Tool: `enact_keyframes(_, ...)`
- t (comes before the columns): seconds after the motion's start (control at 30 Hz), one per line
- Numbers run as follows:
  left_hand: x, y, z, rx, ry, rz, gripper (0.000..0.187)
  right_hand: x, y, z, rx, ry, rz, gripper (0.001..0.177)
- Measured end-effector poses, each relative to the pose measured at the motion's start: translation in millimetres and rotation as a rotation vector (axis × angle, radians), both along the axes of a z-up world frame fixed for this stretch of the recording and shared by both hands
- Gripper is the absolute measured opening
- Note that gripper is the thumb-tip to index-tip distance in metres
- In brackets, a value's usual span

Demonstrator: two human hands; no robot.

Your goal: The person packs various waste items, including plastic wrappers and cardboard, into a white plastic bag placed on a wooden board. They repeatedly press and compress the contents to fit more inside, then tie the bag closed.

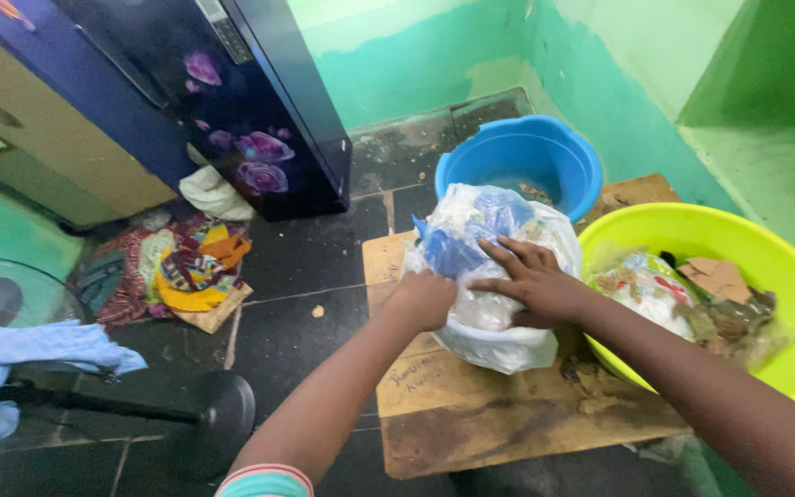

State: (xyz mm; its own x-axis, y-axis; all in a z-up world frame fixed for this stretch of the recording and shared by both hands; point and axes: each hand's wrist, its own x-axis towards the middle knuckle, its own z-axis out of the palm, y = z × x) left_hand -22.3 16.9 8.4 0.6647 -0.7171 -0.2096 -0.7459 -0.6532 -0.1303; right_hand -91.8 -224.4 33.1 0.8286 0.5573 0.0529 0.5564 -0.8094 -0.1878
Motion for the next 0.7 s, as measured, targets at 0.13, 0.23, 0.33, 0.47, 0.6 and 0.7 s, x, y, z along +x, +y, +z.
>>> enact_keyframes(0.13, 14.3, -2.6, 20.6, 0.102, 0.261, 0.178, 0.035, -4.9, 5.8, -8.2, -0.050, 0.008, -0.044, 0.100)
enact_keyframes(0.23, 16.4, -22.7, 39.8, 0.172, 0.127, 0.132, 0.036, 1.5, 2.3, -8.1, -0.039, -0.024, -0.017, 0.109)
enact_keyframes(0.33, 11.7, -50.4, 56.9, 0.428, -0.013, -0.002, 0.045, 2.1, -0.2, -12.7, 0.031, -0.029, -0.002, 0.121)
enact_keyframes(0.47, 8.6, -54.8, 68.6, 0.537, -0.074, -0.170, 0.054, -2.1, 0.2, -14.6, 0.109, -0.015, -0.028, 0.127)
enact_keyframes(0.6, 13.5, -34.9, 51.5, 0.283, -0.087, -0.182, 0.035, 0.3, 0.7, -10.3, 0.169, 0.013, -0.015, 0.129)
enact_keyframes(0.7, 15.4, -24.2, 21.0, 0.233, -0.087, -0.115, 0.025, -0.4, 3.7, -11.8, 0.145, 0.059, -0.025, 0.127)
